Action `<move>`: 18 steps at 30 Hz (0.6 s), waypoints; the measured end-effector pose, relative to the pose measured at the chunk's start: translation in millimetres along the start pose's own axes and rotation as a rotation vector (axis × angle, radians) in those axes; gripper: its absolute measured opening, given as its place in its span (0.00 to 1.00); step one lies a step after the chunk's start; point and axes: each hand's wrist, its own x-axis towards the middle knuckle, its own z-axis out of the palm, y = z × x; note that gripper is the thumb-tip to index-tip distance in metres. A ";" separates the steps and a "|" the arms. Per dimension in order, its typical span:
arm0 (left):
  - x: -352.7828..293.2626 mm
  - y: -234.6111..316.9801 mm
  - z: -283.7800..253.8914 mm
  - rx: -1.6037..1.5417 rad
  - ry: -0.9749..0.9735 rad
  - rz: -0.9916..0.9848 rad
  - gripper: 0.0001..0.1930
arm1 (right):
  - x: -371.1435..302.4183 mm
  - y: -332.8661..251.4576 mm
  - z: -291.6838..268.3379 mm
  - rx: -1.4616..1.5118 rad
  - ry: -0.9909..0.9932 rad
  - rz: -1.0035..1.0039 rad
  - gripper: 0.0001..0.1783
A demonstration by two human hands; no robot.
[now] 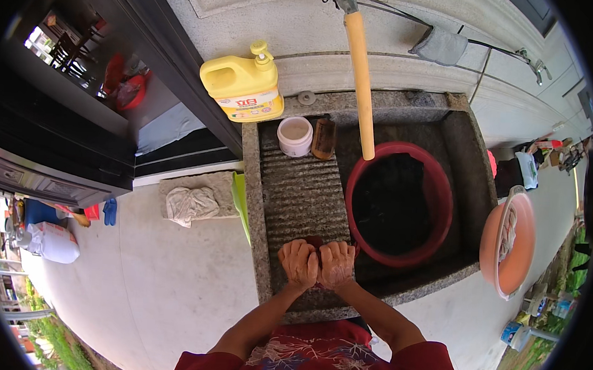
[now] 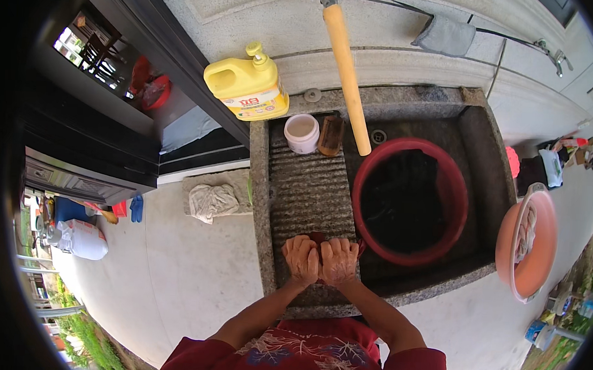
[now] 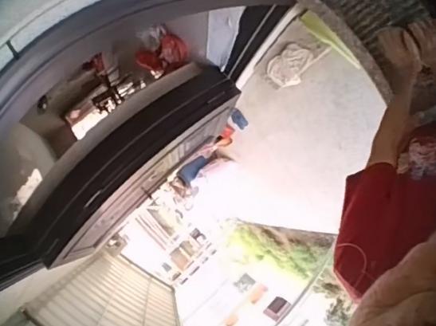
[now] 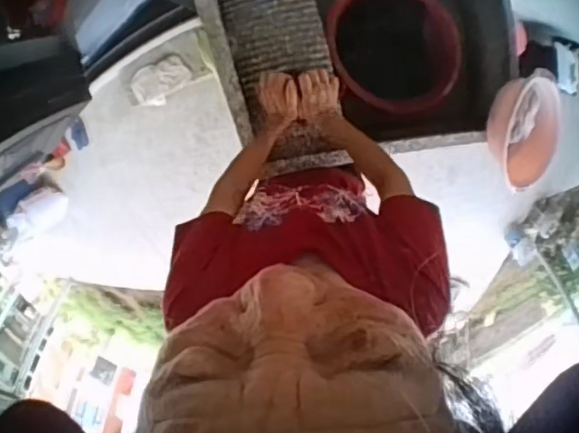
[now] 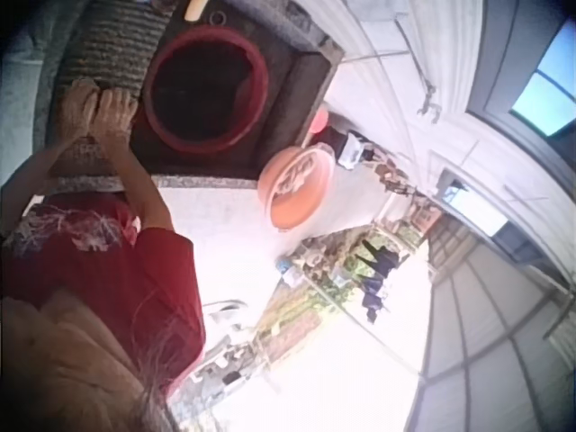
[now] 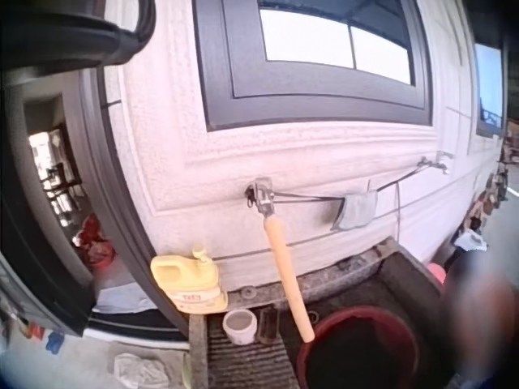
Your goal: The person washes a red cloth by hand, scrubbing it on a washboard and rinsing it in a basin of soapy water. They then repeat the process with a patterned purple cloth, scrubbing and rinsing it before placing it in a separate basin.
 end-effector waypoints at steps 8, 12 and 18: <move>61.6 -25.3 26.7 0.075 -0.270 -0.220 0.22 | 45.4 18.9 23.0 0.035 -0.435 0.495 0.13; 92.2 -12.1 12.3 -0.424 -0.702 -0.914 0.36 | 28.4 106.4 8.7 0.527 -0.063 0.839 0.15; 112.6 2.3 5.7 -1.513 -0.750 -1.338 0.15 | 44.6 150.9 -141.9 1.008 0.342 0.956 0.15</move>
